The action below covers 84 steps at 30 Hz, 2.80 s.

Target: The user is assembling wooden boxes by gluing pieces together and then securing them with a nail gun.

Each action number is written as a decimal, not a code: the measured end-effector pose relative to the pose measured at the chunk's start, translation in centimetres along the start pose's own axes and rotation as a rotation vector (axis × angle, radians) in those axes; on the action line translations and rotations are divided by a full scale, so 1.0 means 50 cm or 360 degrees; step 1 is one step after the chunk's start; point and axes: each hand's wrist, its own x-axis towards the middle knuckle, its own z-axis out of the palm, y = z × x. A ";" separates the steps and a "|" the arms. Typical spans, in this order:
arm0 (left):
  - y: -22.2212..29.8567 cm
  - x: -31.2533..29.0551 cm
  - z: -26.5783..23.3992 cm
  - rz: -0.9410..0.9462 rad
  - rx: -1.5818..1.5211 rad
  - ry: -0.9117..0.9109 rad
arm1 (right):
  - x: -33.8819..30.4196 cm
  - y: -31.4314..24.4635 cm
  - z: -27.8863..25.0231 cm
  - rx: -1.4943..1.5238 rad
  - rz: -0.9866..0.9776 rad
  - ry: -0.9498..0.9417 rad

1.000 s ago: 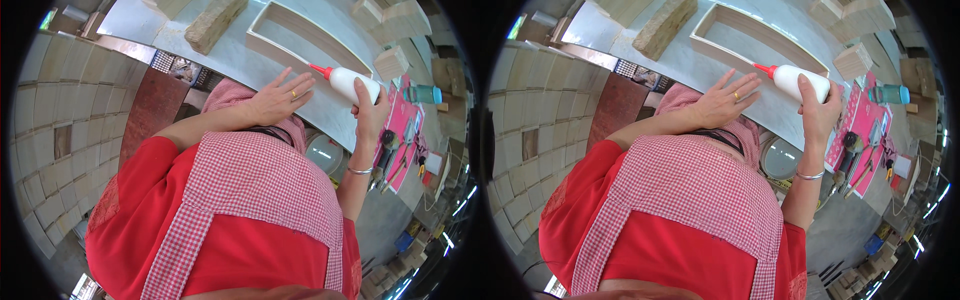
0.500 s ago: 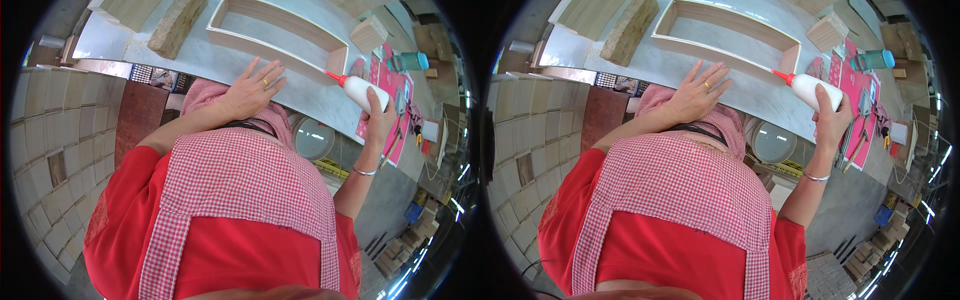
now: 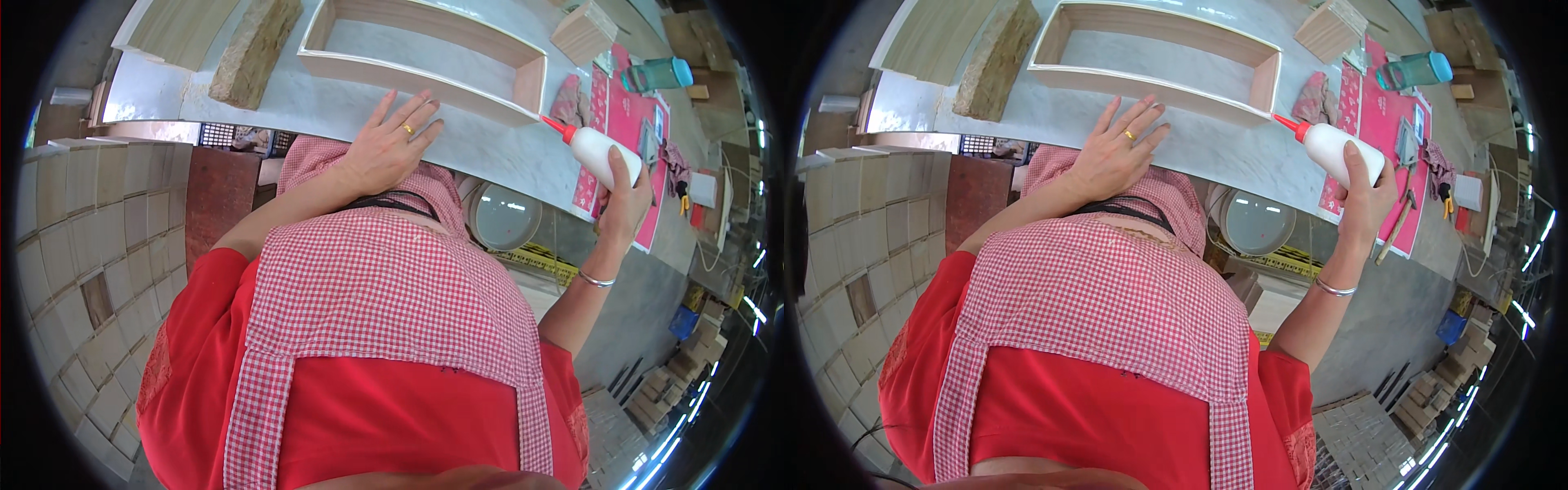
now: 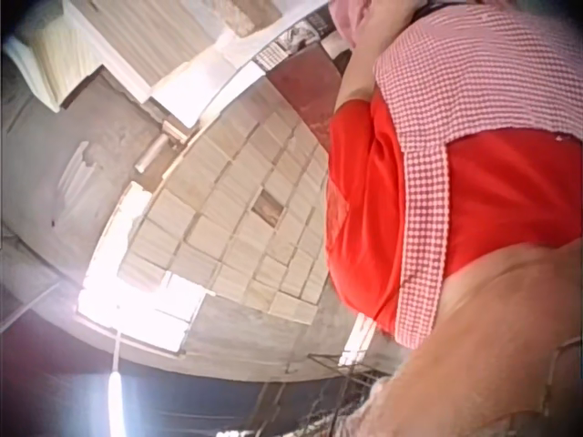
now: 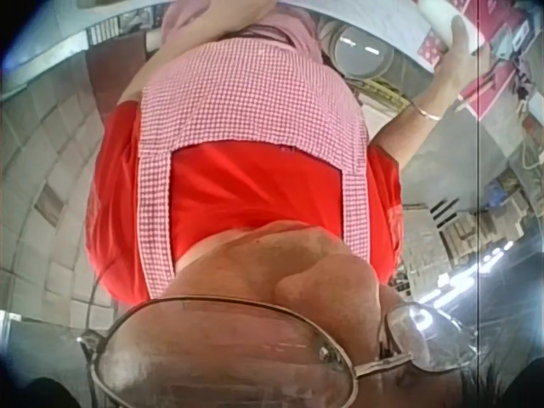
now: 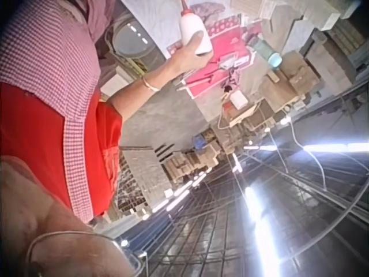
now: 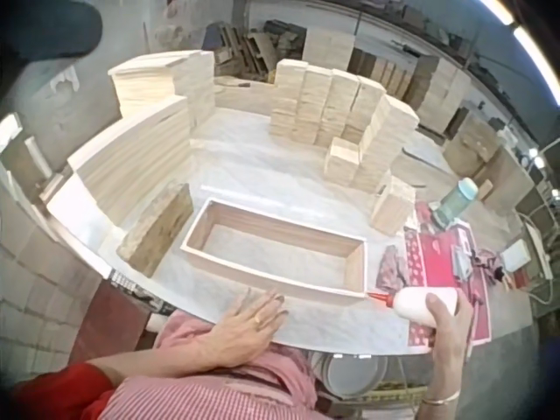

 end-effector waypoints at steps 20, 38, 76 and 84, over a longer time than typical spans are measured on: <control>-0.029 0.020 0.007 -0.0111 -0.0401 -0.0144 | 0.461 0.282 0.079 -0.1252 -0.0735 0.0695; -0.064 0.022 0.033 0.0065 -0.0492 -0.0256 | -0.408 0.712 -0.402 -0.1386 0.1622 0.0185; -0.131 -0.023 -0.078 -0.0545 -0.0760 0.0336 | -0.172 0.375 -0.375 -0.1068 0.0408 0.1430; -0.212 -0.045 -0.180 -0.0953 -0.0352 0.0572 | 0.079 -0.003 -0.074 -0.1040 -0.0946 -0.0312</control>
